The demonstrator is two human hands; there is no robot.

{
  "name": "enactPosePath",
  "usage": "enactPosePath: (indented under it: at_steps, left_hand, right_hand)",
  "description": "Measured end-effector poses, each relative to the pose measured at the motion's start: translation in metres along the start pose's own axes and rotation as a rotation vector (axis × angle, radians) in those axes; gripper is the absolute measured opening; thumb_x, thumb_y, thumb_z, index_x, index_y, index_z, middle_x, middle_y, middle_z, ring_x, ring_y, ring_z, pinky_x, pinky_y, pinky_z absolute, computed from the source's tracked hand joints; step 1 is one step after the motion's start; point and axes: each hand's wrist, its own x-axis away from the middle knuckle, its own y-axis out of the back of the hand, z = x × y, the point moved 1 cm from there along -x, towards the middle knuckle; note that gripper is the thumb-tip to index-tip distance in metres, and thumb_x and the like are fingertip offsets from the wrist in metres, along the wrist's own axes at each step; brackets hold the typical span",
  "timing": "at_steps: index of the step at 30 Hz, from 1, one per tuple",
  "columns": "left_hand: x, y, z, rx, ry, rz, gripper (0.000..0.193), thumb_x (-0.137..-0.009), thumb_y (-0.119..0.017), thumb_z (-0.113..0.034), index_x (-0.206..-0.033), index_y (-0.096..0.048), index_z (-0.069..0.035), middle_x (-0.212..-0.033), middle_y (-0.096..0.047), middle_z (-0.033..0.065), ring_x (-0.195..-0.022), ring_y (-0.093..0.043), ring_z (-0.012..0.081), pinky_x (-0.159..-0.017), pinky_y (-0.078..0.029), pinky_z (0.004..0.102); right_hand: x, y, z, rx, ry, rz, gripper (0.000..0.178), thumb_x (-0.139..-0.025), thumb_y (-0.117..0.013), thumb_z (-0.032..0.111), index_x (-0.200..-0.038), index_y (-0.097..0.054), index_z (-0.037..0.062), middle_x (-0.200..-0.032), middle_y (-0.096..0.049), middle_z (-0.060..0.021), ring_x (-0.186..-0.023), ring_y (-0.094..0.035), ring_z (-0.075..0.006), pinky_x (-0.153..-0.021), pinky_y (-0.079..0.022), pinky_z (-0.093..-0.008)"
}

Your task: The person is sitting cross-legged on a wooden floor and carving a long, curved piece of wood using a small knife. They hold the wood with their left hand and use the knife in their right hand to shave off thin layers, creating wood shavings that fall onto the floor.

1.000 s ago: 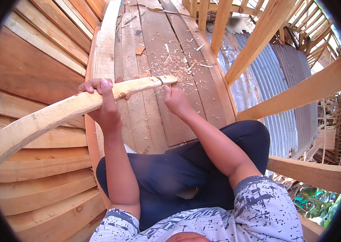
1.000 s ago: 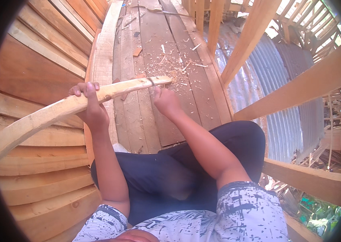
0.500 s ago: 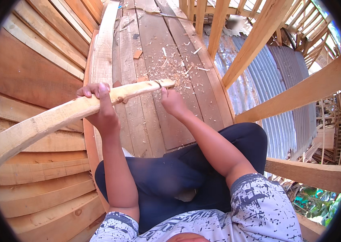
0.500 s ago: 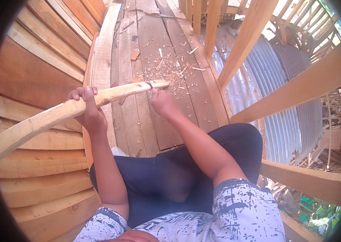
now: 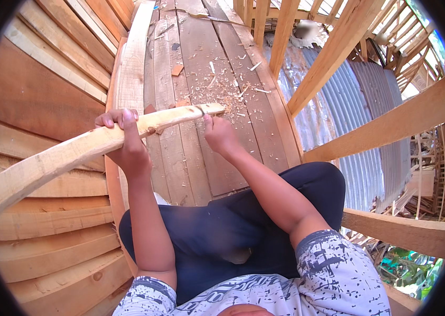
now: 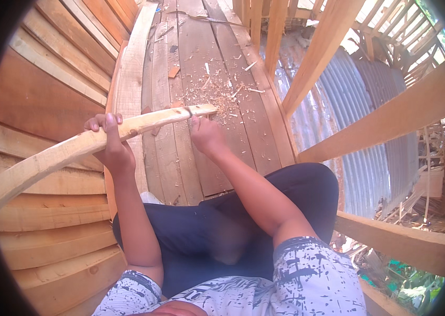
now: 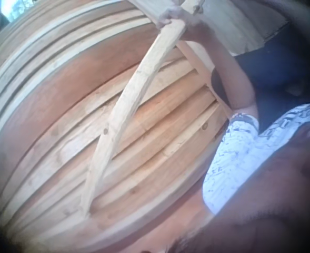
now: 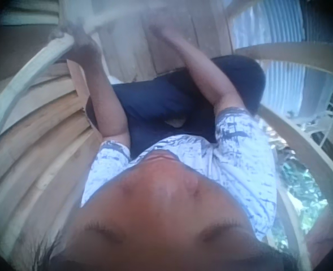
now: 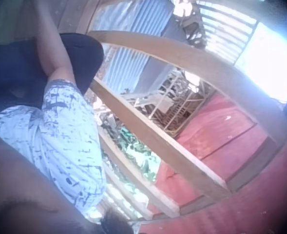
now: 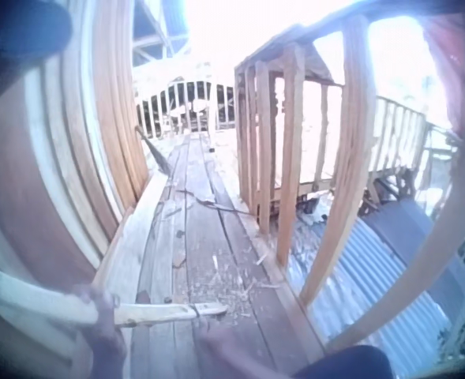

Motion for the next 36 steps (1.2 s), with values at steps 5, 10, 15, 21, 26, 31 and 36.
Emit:
enactPosePath:
  at_steps: [5,10,15,21,26,31,36]
  left_hand:
    - [-0.002,0.006,0.004,-0.008,-0.011,0.015,0.033,-0.093,-0.061,0.005,-0.099,-0.034,-0.012,-0.085,-0.044,-0.0008,-0.084,-0.047,0.0121,-0.089,-0.046,0.0365]
    - [-0.002,0.003,0.004,-0.021,-0.035,0.004,0.033,-0.092,-0.061,0.007,-0.099,-0.035,-0.013,-0.084,-0.045,-0.001,-0.083,-0.047,0.01,-0.088,-0.046,0.0357]
    - [-0.003,0.005,0.003,-0.017,-0.015,0.007,0.032,-0.093,-0.064,0.001,-0.099,-0.035,-0.011,-0.088,-0.044,0.0002,-0.084,-0.047,0.01,-0.089,-0.046,0.0313]
    - [0.0,0.001,0.002,0.02,0.044,-0.02,0.03,-0.093,-0.061,0.005,-0.1,-0.036,-0.011,-0.086,-0.044,0.0003,-0.084,-0.048,0.0121,-0.088,-0.047,0.0335]
    - [-0.003,0.012,0.006,-0.033,0.017,-0.038,0.03,-0.094,-0.063,0.002,-0.099,-0.037,-0.011,-0.088,-0.044,0.0004,-0.085,-0.049,0.0106,-0.087,-0.046,0.0304]
    - [-0.002,0.011,0.01,-0.09,-0.003,-0.041,0.03,-0.095,-0.064,-0.002,-0.098,-0.036,-0.01,-0.091,-0.043,-0.0003,-0.082,-0.044,0.0064,-0.084,-0.041,0.0227]
    - [-0.003,0.008,0.009,-0.093,0.009,-0.039,0.031,-0.093,-0.065,-0.002,-0.1,-0.037,-0.011,-0.09,-0.045,0.0003,-0.085,-0.048,0.0088,-0.087,-0.044,0.0266]
  right_hand:
    - [-0.016,-0.002,-0.009,0.089,-0.011,-0.027,0.056,-0.104,-0.036,0.04,-0.088,-0.068,-0.0038,-0.087,-0.068,-0.0314,-0.086,-0.066,-0.0494,-0.08,-0.052,-0.0579]
    - [-0.013,0.0,-0.016,0.045,0.04,-0.078,0.054,-0.104,-0.041,0.039,-0.081,-0.064,-0.0035,-0.08,-0.065,-0.0308,-0.08,-0.063,-0.0504,-0.072,-0.048,-0.0568]
    - [-0.014,-0.001,-0.006,0.015,0.056,-0.043,0.051,-0.104,-0.041,0.038,-0.085,-0.066,-0.0026,-0.084,-0.066,-0.0312,-0.083,-0.064,-0.0504,-0.077,-0.048,-0.0577]
    - [-0.002,0.002,0.005,0.0,0.112,0.023,0.051,-0.104,-0.04,0.036,-0.088,-0.066,-0.0044,-0.086,-0.067,-0.032,-0.086,-0.064,-0.0513,-0.079,-0.048,-0.0586]
    - [-0.008,0.003,0.025,0.056,0.11,0.021,0.05,-0.105,-0.039,0.035,-0.088,-0.066,-0.004,-0.085,-0.067,-0.0307,-0.084,-0.064,-0.0501,-0.077,-0.048,-0.0585]
    - [-0.013,0.007,0.017,0.097,0.13,-0.006,0.051,-0.105,-0.038,0.034,-0.088,-0.066,-0.0044,-0.083,-0.067,-0.031,-0.083,-0.064,-0.0504,-0.077,-0.048,-0.0587]
    - [-0.024,0.003,0.004,0.021,0.012,0.022,0.052,-0.105,-0.038,0.034,-0.088,-0.065,-0.0074,-0.082,-0.066,-0.0325,-0.084,-0.064,-0.051,-0.077,-0.048,-0.0584]
